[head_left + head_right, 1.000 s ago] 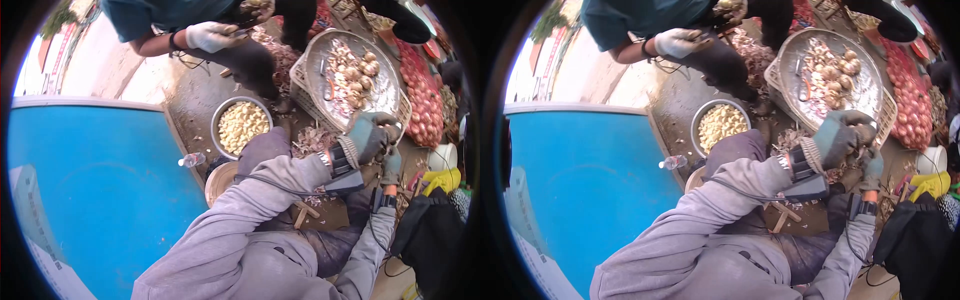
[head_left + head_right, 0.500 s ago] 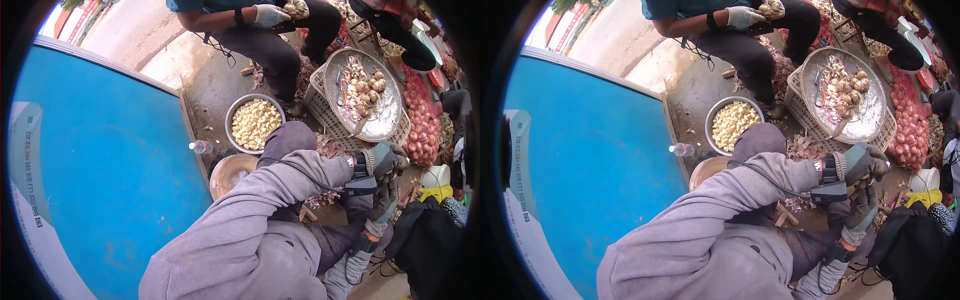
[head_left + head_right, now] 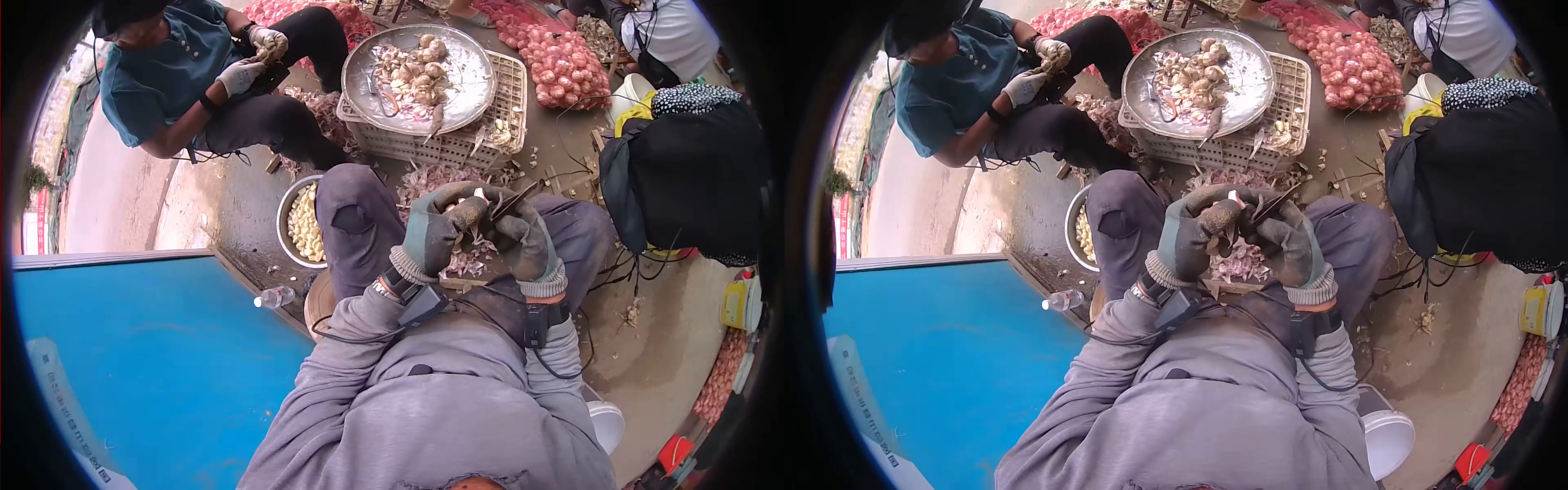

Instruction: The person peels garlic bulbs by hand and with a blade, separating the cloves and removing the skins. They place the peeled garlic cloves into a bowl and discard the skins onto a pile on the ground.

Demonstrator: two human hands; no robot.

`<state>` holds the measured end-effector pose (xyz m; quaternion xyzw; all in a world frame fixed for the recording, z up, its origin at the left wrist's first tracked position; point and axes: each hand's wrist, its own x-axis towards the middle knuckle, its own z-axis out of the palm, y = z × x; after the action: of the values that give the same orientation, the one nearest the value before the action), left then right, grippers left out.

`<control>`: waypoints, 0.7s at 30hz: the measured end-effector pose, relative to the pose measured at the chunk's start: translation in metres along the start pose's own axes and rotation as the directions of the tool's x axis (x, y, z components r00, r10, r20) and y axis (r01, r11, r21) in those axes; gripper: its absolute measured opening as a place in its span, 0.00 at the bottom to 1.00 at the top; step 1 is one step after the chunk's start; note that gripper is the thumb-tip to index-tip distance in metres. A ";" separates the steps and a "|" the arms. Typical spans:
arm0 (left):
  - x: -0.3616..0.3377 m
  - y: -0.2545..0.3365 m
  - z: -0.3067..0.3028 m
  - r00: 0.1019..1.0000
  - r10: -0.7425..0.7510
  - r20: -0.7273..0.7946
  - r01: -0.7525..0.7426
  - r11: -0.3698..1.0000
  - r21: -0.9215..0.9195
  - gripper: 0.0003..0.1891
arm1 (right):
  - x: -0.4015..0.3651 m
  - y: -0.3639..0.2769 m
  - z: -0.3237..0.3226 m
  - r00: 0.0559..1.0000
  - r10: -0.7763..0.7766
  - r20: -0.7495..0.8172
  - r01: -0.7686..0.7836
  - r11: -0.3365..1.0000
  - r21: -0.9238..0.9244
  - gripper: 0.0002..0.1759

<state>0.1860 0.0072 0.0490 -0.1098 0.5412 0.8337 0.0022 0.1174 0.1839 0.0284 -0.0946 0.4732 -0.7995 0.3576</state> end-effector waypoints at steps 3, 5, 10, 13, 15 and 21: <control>-0.012 0.001 0.012 0.998 -0.011 -0.057 0.015 0.996 0.083 0.15 | -0.020 -0.002 0.003 0.983 -0.045 0.179 0.013 0.985 0.174 0.31; -0.015 -0.003 0.022 0.992 0.110 -0.066 -0.094 0.972 0.216 0.14 | -0.034 -0.001 -0.001 0.994 -0.020 0.107 0.010 0.995 0.098 0.30; -0.021 -0.008 0.039 0.999 0.020 -0.031 -0.013 0.982 0.187 0.14 | -0.053 0.005 -0.026 1.000 0.001 -0.015 -0.001 1.000 -0.013 0.22; -0.020 -0.016 0.043 0.998 0.061 -0.001 -0.057 0.952 0.301 0.14 | -0.056 0.017 -0.048 0.974 -0.089 -0.210 0.092 0.996 0.004 0.19; -0.019 -0.024 0.045 0.994 0.108 0.021 -0.106 0.886 0.451 0.13 | -0.061 0.009 -0.049 0.958 -0.119 -0.261 0.137 0.989 0.051 0.18; -0.013 -0.036 0.060 0.977 0.200 0.068 -0.209 0.864 0.458 0.14 | -0.068 -0.018 -0.029 0.907 -0.263 -0.328 0.219 0.962 -0.166 0.18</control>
<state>0.1927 0.0782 0.0422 -0.0406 0.7326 0.6772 -0.0552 0.1438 0.2544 0.0406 -0.0321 0.5626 -0.8104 0.1603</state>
